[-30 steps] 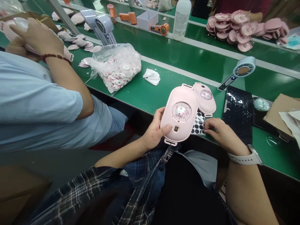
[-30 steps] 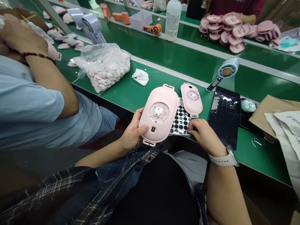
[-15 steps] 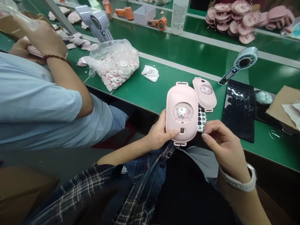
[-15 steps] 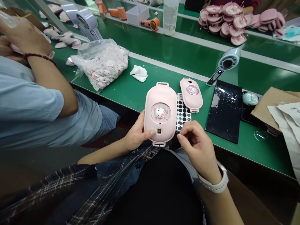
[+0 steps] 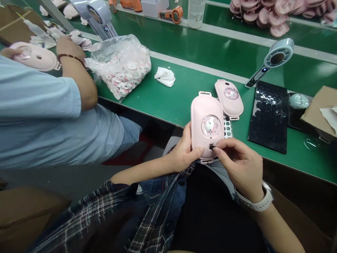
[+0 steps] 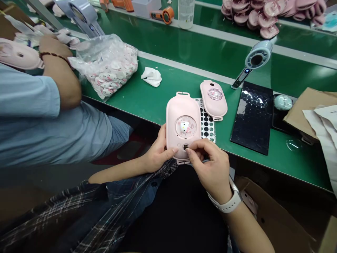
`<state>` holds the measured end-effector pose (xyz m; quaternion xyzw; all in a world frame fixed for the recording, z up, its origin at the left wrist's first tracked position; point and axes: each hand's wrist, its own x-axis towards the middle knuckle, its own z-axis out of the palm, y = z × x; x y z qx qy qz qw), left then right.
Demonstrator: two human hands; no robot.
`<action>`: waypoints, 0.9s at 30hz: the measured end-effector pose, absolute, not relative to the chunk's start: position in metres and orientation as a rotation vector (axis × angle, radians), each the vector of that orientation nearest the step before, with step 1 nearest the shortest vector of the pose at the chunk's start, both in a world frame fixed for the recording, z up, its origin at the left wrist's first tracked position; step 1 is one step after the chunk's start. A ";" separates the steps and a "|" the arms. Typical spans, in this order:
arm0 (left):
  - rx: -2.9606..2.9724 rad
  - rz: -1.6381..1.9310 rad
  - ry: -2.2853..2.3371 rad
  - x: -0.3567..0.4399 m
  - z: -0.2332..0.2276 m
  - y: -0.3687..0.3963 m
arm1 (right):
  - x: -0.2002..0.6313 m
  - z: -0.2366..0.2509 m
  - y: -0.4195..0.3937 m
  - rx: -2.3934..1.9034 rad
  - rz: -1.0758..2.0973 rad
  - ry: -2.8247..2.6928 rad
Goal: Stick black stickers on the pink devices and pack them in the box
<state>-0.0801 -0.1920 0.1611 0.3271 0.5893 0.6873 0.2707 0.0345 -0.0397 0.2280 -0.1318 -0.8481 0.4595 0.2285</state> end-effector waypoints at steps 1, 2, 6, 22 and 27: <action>0.889 1.847 1.599 -0.080 0.161 -0.192 | 0.034 0.228 -0.040 -0.356 1.248 -2.338; 0.894 1.843 1.609 -0.080 0.160 -0.192 | 0.033 0.229 -0.040 -0.351 1.231 -2.344; 0.880 1.844 1.619 -0.079 0.160 -0.191 | 0.032 0.228 -0.041 -0.344 1.168 -2.372; 0.903 1.810 1.644 -0.078 0.158 -0.190 | 0.031 0.224 -0.044 -0.335 1.023 -2.413; 0.966 1.782 1.688 -0.079 0.160 -0.190 | 0.031 0.222 -0.042 -0.338 1.018 -2.436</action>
